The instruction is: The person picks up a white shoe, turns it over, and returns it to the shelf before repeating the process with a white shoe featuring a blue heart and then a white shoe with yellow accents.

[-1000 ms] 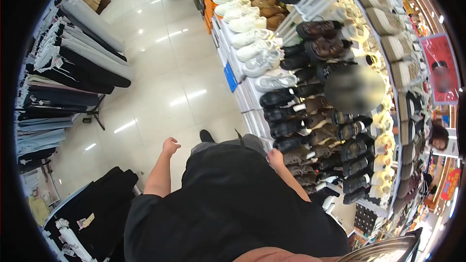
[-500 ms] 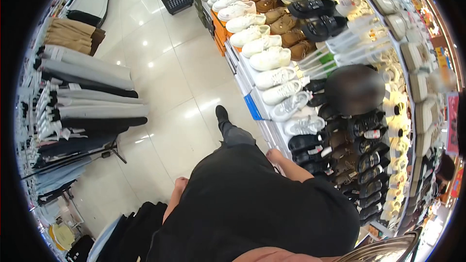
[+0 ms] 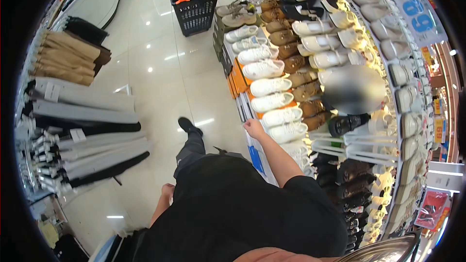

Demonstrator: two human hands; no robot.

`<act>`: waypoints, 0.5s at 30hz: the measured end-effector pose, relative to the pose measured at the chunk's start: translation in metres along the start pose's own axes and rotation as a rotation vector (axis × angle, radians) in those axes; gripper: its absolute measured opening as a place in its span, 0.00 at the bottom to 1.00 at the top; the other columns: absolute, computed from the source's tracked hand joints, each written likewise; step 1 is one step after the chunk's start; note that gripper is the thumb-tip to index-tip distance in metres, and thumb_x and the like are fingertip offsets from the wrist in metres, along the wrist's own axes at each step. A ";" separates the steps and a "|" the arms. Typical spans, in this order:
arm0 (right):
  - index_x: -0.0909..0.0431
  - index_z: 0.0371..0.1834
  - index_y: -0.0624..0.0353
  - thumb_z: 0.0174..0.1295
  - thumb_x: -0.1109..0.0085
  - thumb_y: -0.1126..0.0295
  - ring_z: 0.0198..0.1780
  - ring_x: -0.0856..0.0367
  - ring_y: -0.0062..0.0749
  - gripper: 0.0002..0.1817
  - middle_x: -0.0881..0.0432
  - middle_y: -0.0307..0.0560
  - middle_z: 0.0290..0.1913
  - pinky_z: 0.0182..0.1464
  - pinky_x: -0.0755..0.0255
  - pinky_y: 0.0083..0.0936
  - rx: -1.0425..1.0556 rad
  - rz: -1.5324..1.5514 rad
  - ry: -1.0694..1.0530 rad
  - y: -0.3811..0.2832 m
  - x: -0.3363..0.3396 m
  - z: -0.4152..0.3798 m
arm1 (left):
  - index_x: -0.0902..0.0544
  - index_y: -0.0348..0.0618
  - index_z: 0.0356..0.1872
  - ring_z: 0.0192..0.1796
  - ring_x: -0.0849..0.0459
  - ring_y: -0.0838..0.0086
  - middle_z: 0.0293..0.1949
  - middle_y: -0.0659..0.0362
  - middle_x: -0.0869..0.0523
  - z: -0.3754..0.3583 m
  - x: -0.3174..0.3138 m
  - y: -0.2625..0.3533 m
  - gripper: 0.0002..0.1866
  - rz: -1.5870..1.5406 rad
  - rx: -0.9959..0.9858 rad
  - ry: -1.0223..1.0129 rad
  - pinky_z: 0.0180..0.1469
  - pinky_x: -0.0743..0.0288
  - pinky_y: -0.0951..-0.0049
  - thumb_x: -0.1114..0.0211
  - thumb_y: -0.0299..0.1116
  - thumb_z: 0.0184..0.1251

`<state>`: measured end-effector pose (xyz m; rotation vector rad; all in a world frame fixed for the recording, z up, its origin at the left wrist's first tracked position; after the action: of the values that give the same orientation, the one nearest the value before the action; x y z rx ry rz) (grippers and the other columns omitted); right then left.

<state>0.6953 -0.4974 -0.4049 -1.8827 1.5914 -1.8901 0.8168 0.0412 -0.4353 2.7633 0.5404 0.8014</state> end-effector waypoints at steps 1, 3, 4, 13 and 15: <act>0.21 0.27 0.64 0.56 0.46 0.61 0.31 0.20 0.48 0.15 0.19 0.55 0.28 0.36 0.27 0.37 -0.042 -0.018 -0.016 -0.002 -0.004 0.025 | 0.21 0.36 0.32 0.23 0.22 0.66 0.22 0.58 0.21 0.025 0.011 0.008 0.09 0.000 0.018 0.010 0.27 0.28 0.69 0.37 0.28 0.49; 0.21 0.27 0.65 0.56 0.46 0.60 0.32 0.20 0.51 0.16 0.19 0.57 0.29 0.37 0.27 0.39 -0.135 -0.058 -0.042 0.002 -0.013 0.065 | 0.21 0.35 0.32 0.24 0.22 0.67 0.21 0.58 0.21 0.075 0.048 0.042 0.09 0.022 -0.009 0.005 0.26 0.28 0.69 0.37 0.28 0.49; 0.21 0.27 0.66 0.55 0.46 0.59 0.35 0.20 0.53 0.17 0.19 0.59 0.30 0.40 0.27 0.41 -0.224 -0.090 -0.057 0.017 -0.026 0.080 | 0.21 0.35 0.32 0.24 0.22 0.67 0.22 0.58 0.21 0.095 0.072 0.070 0.09 0.039 -0.050 -0.014 0.26 0.28 0.69 0.38 0.28 0.49; 0.19 0.29 0.64 0.55 0.49 0.63 0.25 0.18 0.39 0.14 0.18 0.51 0.26 0.31 0.22 0.32 -0.554 -0.198 -0.512 -0.043 -0.104 0.171 | 0.20 0.36 0.37 0.44 0.19 0.57 0.40 0.44 0.17 0.348 0.337 0.368 0.16 0.250 -0.550 0.207 0.47 0.27 0.61 0.46 0.39 0.57; 0.19 0.30 0.63 0.55 0.47 0.62 0.25 0.18 0.38 0.14 0.18 0.52 0.26 0.32 0.22 0.33 -0.465 -0.120 -0.411 -0.065 -0.121 0.240 | 0.20 0.35 0.40 0.47 0.18 0.61 0.41 0.46 0.16 0.362 0.390 0.453 0.18 0.005 -0.509 0.171 0.49 0.28 0.61 0.44 0.41 0.58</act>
<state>0.9480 -0.5334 -0.5121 -2.3859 1.9094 -1.1060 1.4510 -0.2502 -0.4154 2.2456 0.3026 1.0190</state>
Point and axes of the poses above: each hand's wrist, its own z-axis towards the middle knuckle, its own x-axis out of the back of the hand, y = z × x, the point moved 6 cm from there along z, towards the middle knuckle
